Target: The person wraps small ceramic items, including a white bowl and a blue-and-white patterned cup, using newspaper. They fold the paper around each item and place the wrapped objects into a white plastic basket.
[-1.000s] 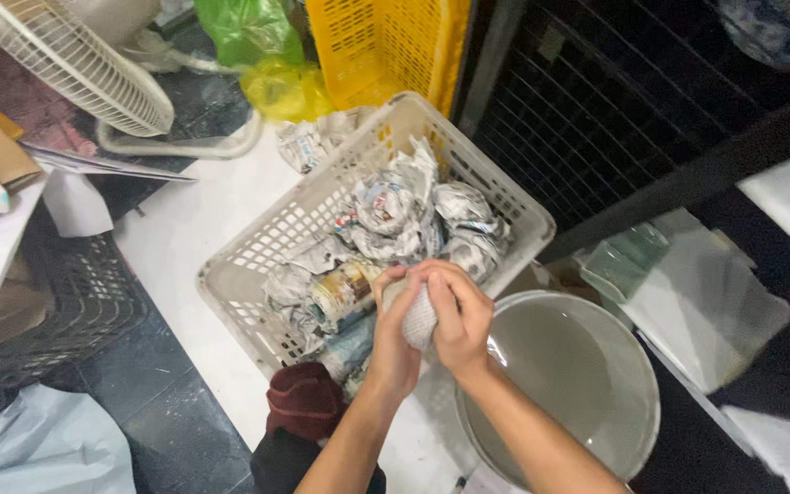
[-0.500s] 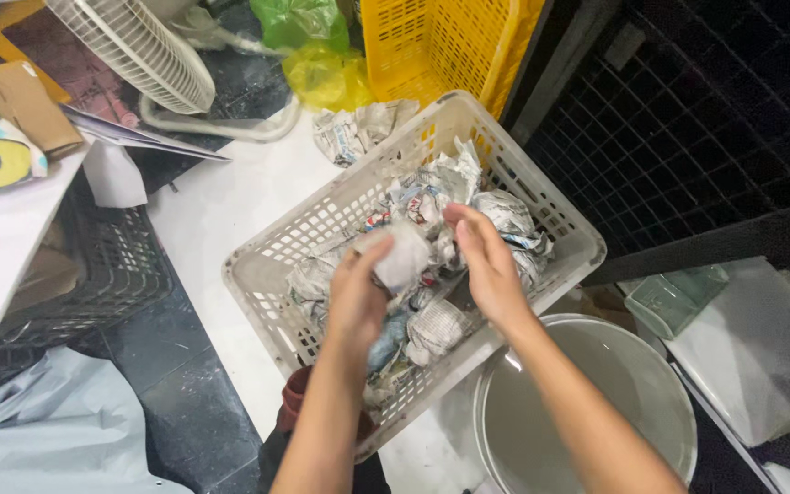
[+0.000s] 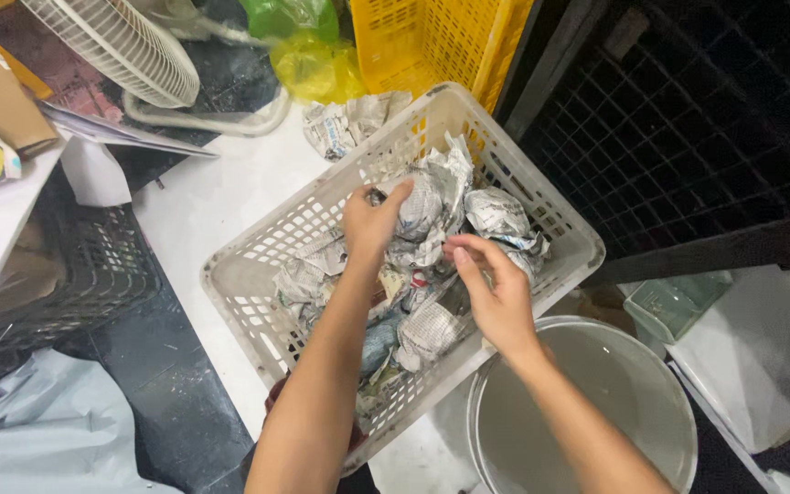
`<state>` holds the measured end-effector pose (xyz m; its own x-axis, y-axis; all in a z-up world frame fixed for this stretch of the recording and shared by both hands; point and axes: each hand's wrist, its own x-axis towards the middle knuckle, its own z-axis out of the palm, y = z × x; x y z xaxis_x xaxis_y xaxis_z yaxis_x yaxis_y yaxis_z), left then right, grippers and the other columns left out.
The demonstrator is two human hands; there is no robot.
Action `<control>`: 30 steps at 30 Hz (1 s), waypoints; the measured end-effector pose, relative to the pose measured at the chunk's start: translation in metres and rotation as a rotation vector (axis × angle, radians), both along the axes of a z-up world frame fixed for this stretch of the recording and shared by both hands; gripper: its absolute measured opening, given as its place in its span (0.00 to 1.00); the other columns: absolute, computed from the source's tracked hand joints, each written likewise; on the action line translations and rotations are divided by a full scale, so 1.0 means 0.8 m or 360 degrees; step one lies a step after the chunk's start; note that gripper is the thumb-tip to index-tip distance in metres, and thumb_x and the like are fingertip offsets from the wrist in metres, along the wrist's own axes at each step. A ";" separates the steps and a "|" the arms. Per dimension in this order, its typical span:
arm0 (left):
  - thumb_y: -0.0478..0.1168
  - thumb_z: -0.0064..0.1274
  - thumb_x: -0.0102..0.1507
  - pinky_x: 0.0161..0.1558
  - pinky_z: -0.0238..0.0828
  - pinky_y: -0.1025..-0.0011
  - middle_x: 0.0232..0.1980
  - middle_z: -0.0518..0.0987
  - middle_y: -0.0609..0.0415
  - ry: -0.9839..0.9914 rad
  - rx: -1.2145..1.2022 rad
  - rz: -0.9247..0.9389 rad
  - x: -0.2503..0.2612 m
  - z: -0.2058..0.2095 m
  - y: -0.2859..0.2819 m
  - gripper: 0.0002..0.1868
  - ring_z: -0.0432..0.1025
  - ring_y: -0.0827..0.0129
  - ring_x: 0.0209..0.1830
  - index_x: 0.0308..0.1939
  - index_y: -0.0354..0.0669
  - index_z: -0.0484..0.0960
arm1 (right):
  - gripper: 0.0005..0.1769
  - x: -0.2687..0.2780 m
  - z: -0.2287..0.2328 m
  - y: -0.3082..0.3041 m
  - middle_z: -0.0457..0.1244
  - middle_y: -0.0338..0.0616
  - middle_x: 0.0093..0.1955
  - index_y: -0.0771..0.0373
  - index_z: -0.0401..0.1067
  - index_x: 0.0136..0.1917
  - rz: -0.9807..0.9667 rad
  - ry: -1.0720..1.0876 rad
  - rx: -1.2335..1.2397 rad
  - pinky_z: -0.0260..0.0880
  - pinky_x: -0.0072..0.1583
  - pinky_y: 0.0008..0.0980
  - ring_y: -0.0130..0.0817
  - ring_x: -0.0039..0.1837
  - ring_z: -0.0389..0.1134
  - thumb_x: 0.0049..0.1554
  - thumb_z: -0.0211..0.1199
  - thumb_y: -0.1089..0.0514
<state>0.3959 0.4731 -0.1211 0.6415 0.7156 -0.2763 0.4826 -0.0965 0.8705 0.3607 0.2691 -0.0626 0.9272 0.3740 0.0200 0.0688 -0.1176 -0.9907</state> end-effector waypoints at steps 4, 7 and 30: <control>0.63 0.57 0.56 0.52 0.72 0.62 0.44 0.86 0.39 -0.0151 0.0093 -0.0024 -0.003 -0.029 0.002 0.36 0.81 0.51 0.46 0.50 0.33 0.85 | 0.14 -0.001 -0.002 0.000 0.72 0.44 0.54 0.66 0.74 0.61 0.0013 0.0049 0.0014 0.71 0.61 0.28 0.28 0.57 0.73 0.66 0.57 0.58; 0.64 0.58 0.62 0.55 0.68 0.57 0.48 0.82 0.30 -0.0306 0.0684 -0.0014 -0.003 -0.050 0.012 0.37 0.77 0.41 0.52 0.52 0.27 0.84 | 0.14 -0.002 0.000 -0.002 0.73 0.44 0.50 0.65 0.75 0.60 0.0044 -0.0012 -0.0090 0.72 0.59 0.28 0.27 0.54 0.74 0.65 0.58 0.57; 0.34 0.72 0.45 0.58 0.74 0.60 0.58 0.80 0.36 0.1349 0.0622 -0.0977 -0.164 -0.098 0.166 0.34 0.76 0.48 0.59 0.54 0.29 0.79 | 0.12 -0.033 0.018 0.031 0.71 0.49 0.52 0.64 0.78 0.54 0.0537 -0.0879 -0.0759 0.71 0.57 0.42 0.45 0.53 0.73 0.61 0.62 0.56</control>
